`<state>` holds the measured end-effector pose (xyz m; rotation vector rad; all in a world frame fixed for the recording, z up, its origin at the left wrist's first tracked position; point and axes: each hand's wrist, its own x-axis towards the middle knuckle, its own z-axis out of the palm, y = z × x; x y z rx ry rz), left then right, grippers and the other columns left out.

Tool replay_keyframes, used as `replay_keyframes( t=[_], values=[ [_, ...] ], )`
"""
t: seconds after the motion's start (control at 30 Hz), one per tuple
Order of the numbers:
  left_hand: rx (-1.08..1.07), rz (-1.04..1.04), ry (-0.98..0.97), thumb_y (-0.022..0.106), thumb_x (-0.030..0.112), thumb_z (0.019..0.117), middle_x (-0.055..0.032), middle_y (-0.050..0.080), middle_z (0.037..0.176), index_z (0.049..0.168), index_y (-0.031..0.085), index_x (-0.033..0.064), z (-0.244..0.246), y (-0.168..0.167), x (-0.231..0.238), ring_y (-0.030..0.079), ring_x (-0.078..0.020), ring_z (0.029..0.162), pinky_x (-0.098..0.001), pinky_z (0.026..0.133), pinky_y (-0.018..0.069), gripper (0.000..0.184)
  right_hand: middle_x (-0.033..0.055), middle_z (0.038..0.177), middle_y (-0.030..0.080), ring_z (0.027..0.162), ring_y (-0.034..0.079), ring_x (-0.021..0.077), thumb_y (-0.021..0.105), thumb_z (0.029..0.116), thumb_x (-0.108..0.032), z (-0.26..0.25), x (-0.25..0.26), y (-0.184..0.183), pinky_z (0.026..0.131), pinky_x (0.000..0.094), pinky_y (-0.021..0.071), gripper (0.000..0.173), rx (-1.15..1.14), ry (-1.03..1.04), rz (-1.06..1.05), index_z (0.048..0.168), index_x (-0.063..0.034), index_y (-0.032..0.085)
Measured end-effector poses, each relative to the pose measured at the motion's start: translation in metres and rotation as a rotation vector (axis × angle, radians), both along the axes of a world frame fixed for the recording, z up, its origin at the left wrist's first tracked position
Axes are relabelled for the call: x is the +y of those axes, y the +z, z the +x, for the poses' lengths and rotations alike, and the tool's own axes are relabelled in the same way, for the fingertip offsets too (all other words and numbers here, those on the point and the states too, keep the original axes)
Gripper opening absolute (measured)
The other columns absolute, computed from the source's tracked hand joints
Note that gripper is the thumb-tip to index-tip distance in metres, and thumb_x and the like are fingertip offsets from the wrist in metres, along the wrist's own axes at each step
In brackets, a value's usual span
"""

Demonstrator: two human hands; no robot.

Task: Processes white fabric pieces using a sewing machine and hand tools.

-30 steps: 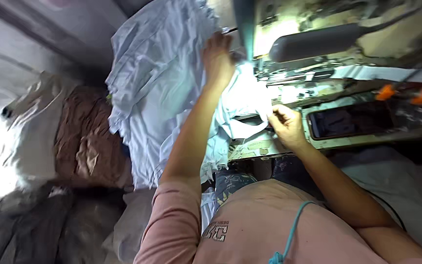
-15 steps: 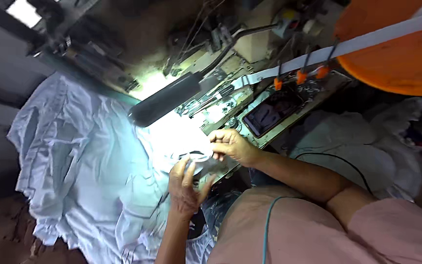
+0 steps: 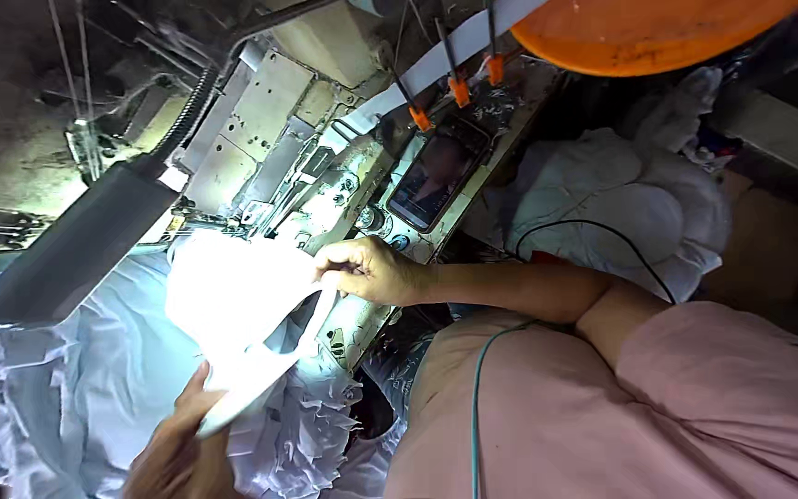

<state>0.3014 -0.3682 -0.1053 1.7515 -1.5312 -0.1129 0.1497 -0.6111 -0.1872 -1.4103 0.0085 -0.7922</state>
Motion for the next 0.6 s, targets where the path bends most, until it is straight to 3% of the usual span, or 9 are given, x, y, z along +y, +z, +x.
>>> replay_keyframes(
  t=[0.03, 0.1, 0.13, 0.2, 0.3, 0.37, 0.47, 0.57, 0.6],
  values=[
    [0.104, 0.045, -0.110, 0.057, 0.026, 0.1049, 0.0189, 0.071, 0.111, 0.110, 0.072, 0.0254, -0.007, 0.020, 0.004, 0.064, 0.0035, 0.112, -0.0268, 0.110, 0.0460, 0.016, 0.0140, 0.083, 0.069, 0.070, 0.063, 0.0134, 0.058, 0.0912, 0.010, 0.000, -0.001, -0.002, 0.065, 0.0264, 0.0528, 0.015, 0.020, -0.022, -0.122, 0.097, 0.0084, 0.072],
    [0.204, 0.219, -0.315, 0.064, 0.023, 0.1007, 0.0071, 0.068, 0.088, 0.094, 0.067, 0.0127, -0.022, 0.053, 0.004, 0.066, 0.0000, 0.093, -0.0244, 0.099, 0.0508, 0.012, 0.0161, 0.086, 0.067, 0.078, 0.065, 0.0213, 0.057, 0.0918, 0.008, -0.003, -0.001, -0.005, 0.069, 0.0326, 0.0528, 0.017, 0.071, -0.065, -0.338, 0.098, 0.0078, 0.073],
    [0.164, 0.342, -0.371, 0.067, 0.022, 0.0992, -0.0018, 0.065, 0.081, 0.087, 0.064, 0.0058, -0.028, 0.063, 0.000, 0.065, -0.0053, 0.088, -0.0246, 0.093, 0.0515, 0.020, 0.0170, 0.092, 0.066, 0.082, 0.066, 0.0236, 0.057, 0.0925, 0.008, -0.007, 0.001, -0.007, 0.070, 0.0340, 0.0546, 0.018, 0.105, -0.098, -0.441, 0.100, 0.0069, 0.073],
    [-0.005, 0.505, -0.335, 0.067, 0.026, 0.0985, -0.0115, 0.066, 0.082, 0.081, 0.065, 0.0017, -0.037, 0.060, -0.013, 0.063, -0.0131, 0.086, -0.0269, 0.083, 0.0518, 0.031, 0.0205, 0.112, 0.066, 0.088, 0.069, 0.0259, 0.060, 0.0921, 0.006, -0.020, 0.007, -0.005, 0.072, 0.0340, 0.0588, 0.019, 0.145, -0.185, -0.623, 0.106, 0.0035, 0.074],
    [-0.043, 0.428, -0.329, 0.051, 0.035, 0.1075, 0.0002, 0.070, 0.102, 0.090, 0.059, 0.0111, -0.042, 0.031, -0.029, 0.064, -0.0047, 0.111, -0.0296, 0.107, 0.0476, 0.030, 0.0225, 0.120, 0.068, 0.086, 0.072, 0.0282, 0.061, 0.0897, 0.007, -0.046, 0.017, 0.012, 0.069, 0.0351, 0.0588, 0.029, 0.030, -0.189, -0.729, 0.115, 0.0002, 0.074],
    [-0.013, 0.316, -0.324, 0.048, 0.030, 0.1093, -0.0006, 0.070, 0.095, 0.102, 0.063, 0.0083, -0.052, 0.015, -0.035, 0.066, -0.0008, 0.099, -0.0203, 0.093, 0.0524, 0.028, 0.0194, 0.124, 0.069, 0.083, 0.071, 0.0259, 0.064, 0.0862, 0.004, -0.061, 0.019, 0.023, 0.064, 0.0354, 0.0562, 0.037, -0.032, 0.026, -0.733, 0.122, 0.0011, 0.071],
    [-0.100, 0.176, -0.311, 0.049, 0.024, 0.1085, -0.0035, 0.065, 0.085, 0.107, 0.064, 0.0076, -0.065, 0.004, -0.045, 0.062, -0.0038, 0.082, -0.0160, 0.077, 0.0485, 0.022, 0.0161, 0.107, 0.071, 0.086, 0.071, 0.0249, 0.077, 0.0836, -0.008, -0.067, 0.018, 0.022, 0.068, 0.0372, 0.0550, 0.044, 0.014, 0.253, -0.712, 0.125, 0.0032, 0.066],
    [-0.113, 0.044, -0.269, 0.050, 0.025, 0.1087, -0.0010, 0.064, 0.088, 0.109, 0.065, 0.0087, -0.069, -0.001, -0.049, 0.061, -0.0016, 0.085, -0.0144, 0.079, 0.0481, 0.022, 0.0153, 0.086, 0.068, 0.076, 0.068, 0.0252, 0.070, 0.0934, -0.008, -0.063, 0.015, 0.011, 0.063, 0.0365, 0.0522, 0.012, -0.007, 0.218, -0.692, 0.097, 0.0032, 0.073],
    [-0.108, 0.003, -0.250, 0.052, 0.026, 0.1080, 0.0005, 0.065, 0.091, 0.110, 0.065, 0.0095, -0.070, -0.004, -0.049, 0.062, -0.0004, 0.089, -0.0143, 0.082, 0.0488, 0.021, 0.0148, 0.080, 0.066, 0.074, 0.066, 0.0247, 0.067, 0.0952, -0.007, -0.062, 0.014, 0.009, 0.062, 0.0357, 0.0501, 0.013, -0.029, 0.204, -0.665, 0.089, 0.0028, 0.072]
  ],
)
